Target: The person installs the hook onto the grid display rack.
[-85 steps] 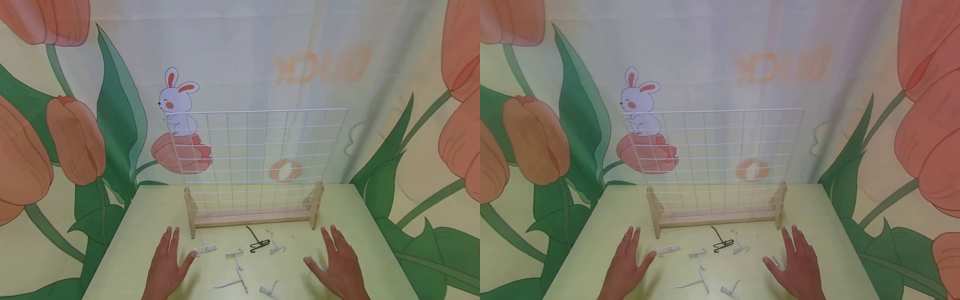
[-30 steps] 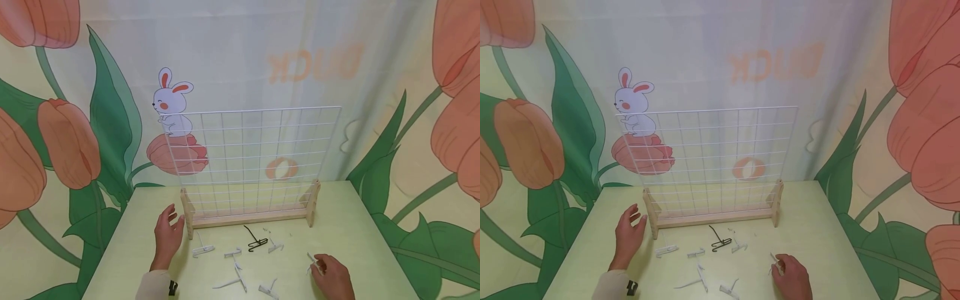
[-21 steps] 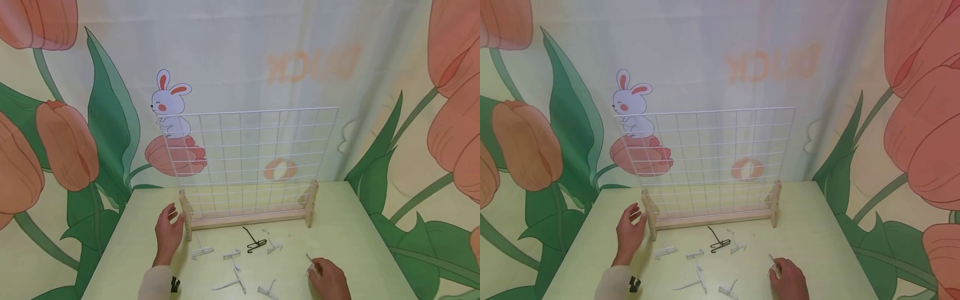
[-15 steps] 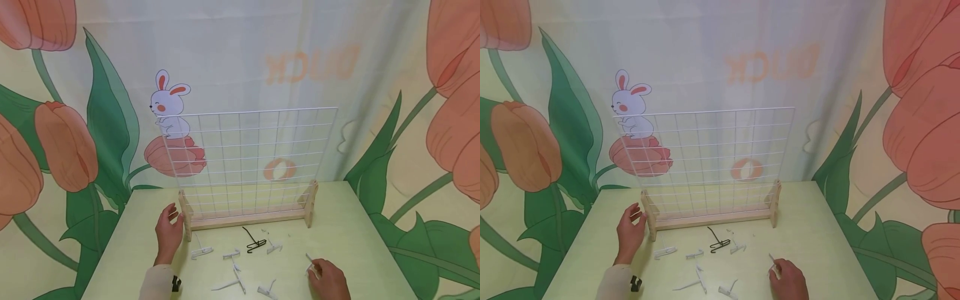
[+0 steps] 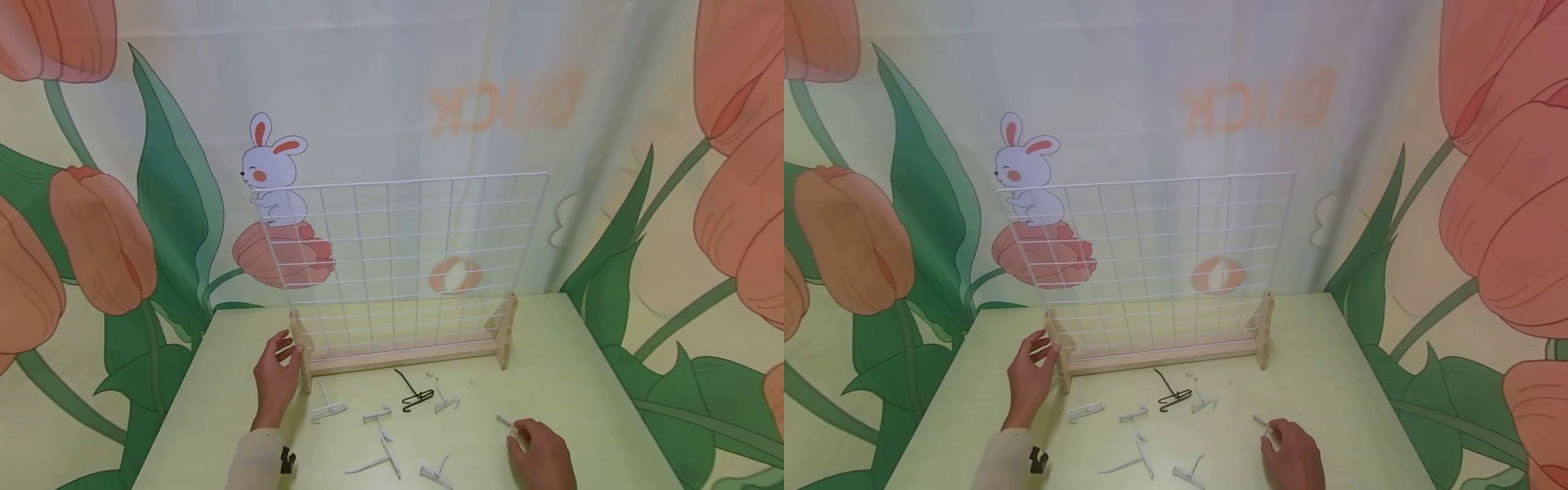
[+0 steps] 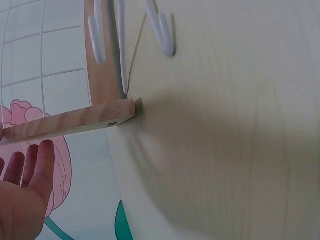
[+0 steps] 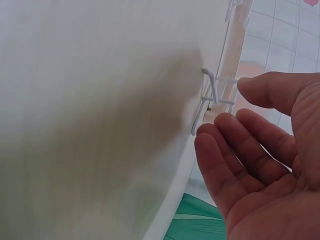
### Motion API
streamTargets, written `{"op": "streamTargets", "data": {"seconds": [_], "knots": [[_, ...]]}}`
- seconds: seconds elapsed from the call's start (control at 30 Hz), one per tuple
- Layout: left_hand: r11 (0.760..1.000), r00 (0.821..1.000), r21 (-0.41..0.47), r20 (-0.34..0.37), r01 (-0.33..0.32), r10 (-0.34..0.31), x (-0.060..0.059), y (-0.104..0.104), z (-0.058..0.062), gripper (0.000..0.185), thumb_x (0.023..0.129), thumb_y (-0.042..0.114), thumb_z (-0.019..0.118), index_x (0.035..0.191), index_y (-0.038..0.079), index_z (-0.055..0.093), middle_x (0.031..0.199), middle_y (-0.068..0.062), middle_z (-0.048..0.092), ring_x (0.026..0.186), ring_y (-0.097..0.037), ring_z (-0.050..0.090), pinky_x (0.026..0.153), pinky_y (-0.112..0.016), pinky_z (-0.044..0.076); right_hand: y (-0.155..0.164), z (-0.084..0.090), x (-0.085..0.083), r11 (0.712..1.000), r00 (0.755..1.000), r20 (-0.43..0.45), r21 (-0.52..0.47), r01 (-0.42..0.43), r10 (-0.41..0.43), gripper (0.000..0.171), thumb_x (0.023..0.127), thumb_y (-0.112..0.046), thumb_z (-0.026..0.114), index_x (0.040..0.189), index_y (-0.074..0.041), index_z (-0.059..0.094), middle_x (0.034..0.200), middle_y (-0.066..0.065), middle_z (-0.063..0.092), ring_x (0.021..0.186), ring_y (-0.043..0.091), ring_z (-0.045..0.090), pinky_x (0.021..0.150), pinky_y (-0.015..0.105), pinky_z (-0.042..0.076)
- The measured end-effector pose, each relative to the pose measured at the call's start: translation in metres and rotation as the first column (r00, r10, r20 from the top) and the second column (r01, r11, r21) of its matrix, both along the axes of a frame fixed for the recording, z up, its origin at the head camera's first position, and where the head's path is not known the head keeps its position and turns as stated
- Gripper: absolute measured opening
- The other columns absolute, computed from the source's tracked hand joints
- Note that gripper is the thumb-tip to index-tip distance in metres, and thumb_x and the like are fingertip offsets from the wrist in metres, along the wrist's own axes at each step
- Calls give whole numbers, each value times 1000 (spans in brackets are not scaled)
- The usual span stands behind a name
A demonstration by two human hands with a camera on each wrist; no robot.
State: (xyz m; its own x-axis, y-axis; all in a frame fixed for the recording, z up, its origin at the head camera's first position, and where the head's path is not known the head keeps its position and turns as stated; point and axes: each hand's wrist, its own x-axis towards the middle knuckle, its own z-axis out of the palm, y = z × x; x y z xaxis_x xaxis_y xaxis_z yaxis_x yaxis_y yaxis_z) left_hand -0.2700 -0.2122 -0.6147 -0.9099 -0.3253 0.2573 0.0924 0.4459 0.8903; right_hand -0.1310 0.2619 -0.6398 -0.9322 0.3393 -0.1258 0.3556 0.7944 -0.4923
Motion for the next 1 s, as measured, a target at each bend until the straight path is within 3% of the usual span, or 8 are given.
{"op": "streamTargets", "data": {"seconds": [0.37,0.67,1.0], "knots": [[999,999,-44,-40,-20,18,-3,5,1,44,99,13,74,141,8,62,128,-18,73,114,-38,75,97,-54,60,11,-4,-8,999,998,-39,24,-42,43,28,89,-16,82,111,-1,74,92,5,70,81,18,62,76,44,56],[998,998,-55,-48,-41,39,-3,7,-1,41,100,13,74,139,7,63,127,-19,73,114,-39,75,97,-53,60,8,0,-18,1000,1000,-10,-19,7,-7,23,92,-12,80,111,-2,73,98,8,73,87,21,64,81,43,55],[999,999,-39,-39,-35,33,-1,5,-4,36,100,15,74,134,7,66,128,-18,73,116,-39,74,96,-55,61,15,-6,-23,996,998,-39,-77,45,-48,23,89,-13,82,106,-6,68,99,8,74,88,21,67,80,46,56]]}}
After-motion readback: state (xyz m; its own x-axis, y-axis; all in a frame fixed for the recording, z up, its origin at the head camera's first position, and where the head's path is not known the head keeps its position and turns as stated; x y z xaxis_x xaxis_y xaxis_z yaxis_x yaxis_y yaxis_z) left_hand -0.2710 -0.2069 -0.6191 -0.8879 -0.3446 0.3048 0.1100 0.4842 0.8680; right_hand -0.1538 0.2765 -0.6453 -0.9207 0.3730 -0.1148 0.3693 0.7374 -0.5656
